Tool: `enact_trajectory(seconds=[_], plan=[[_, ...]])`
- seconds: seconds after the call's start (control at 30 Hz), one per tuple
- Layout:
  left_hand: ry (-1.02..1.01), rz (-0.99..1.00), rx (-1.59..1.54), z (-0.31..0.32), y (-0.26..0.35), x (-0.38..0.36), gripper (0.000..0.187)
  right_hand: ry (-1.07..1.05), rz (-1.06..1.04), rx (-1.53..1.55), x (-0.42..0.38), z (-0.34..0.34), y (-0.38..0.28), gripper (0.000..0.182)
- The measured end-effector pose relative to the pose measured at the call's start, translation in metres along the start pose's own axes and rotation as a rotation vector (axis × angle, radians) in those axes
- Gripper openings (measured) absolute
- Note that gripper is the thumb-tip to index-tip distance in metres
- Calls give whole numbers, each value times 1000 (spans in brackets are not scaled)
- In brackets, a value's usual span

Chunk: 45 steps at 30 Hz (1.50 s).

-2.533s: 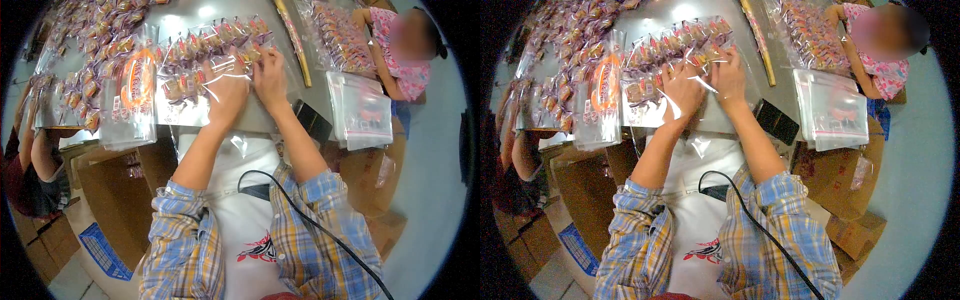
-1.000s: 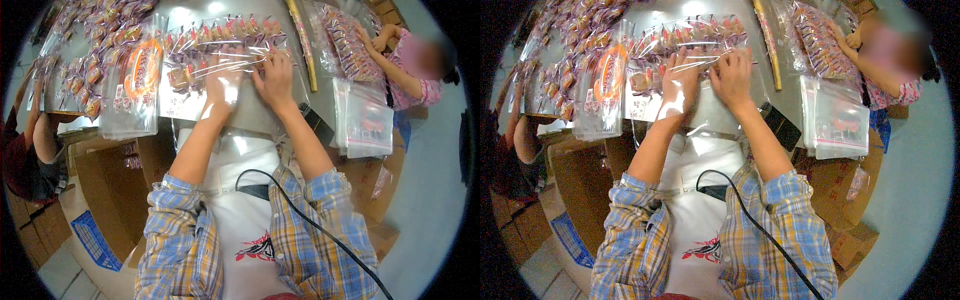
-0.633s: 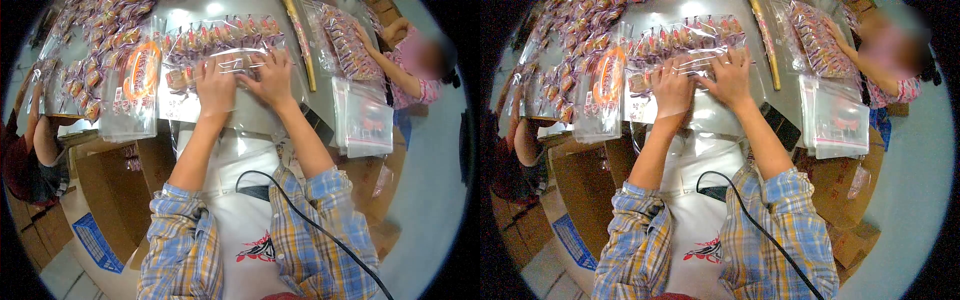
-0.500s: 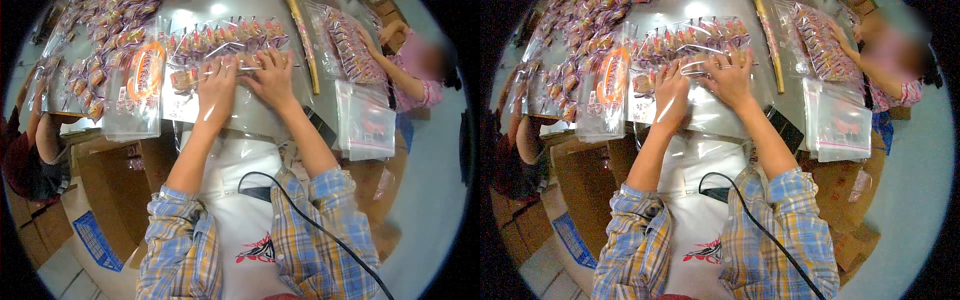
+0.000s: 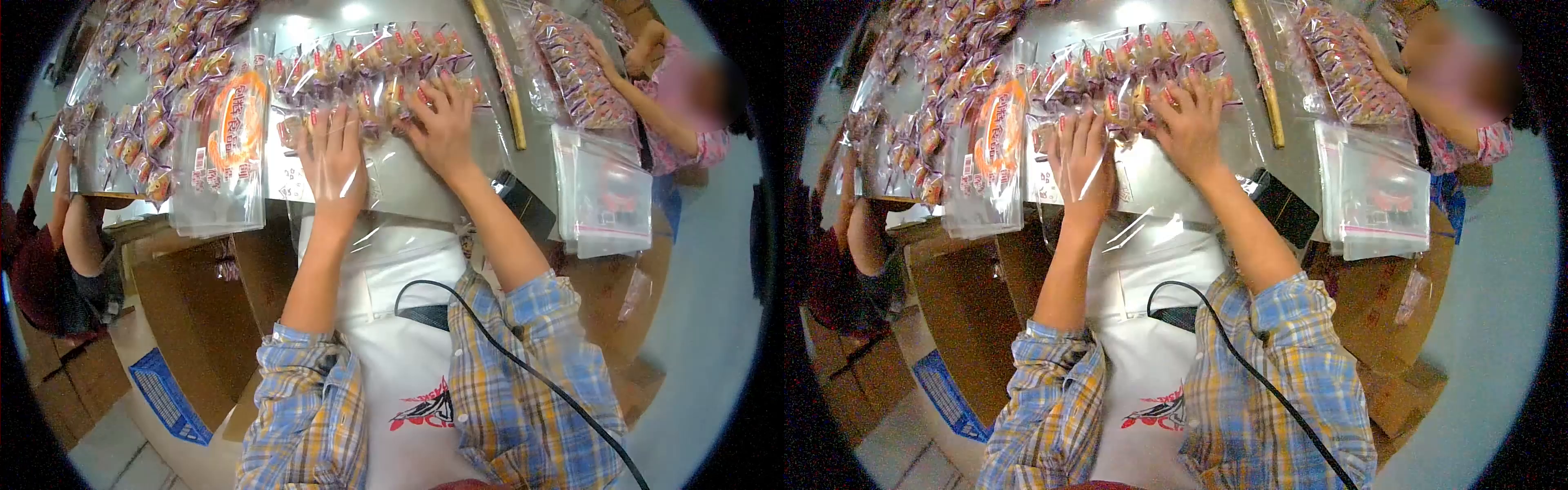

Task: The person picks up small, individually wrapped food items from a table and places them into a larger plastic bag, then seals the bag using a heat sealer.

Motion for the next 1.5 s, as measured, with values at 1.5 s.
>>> enact_trajectory(seconds=[1.5], plan=[[-7,145,-56,9,35,0,59,-67,7,-149,2,-15,21,58]])
Point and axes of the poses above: each hand's wrist, its own x-axis towards the middle knuckle, its own z-axis out of the palm, y = z × x, the point moved 1 cm from there along x, towards the middle knuckle, and after that the axes turned 6 degrees about y, right-handed, at the moved point
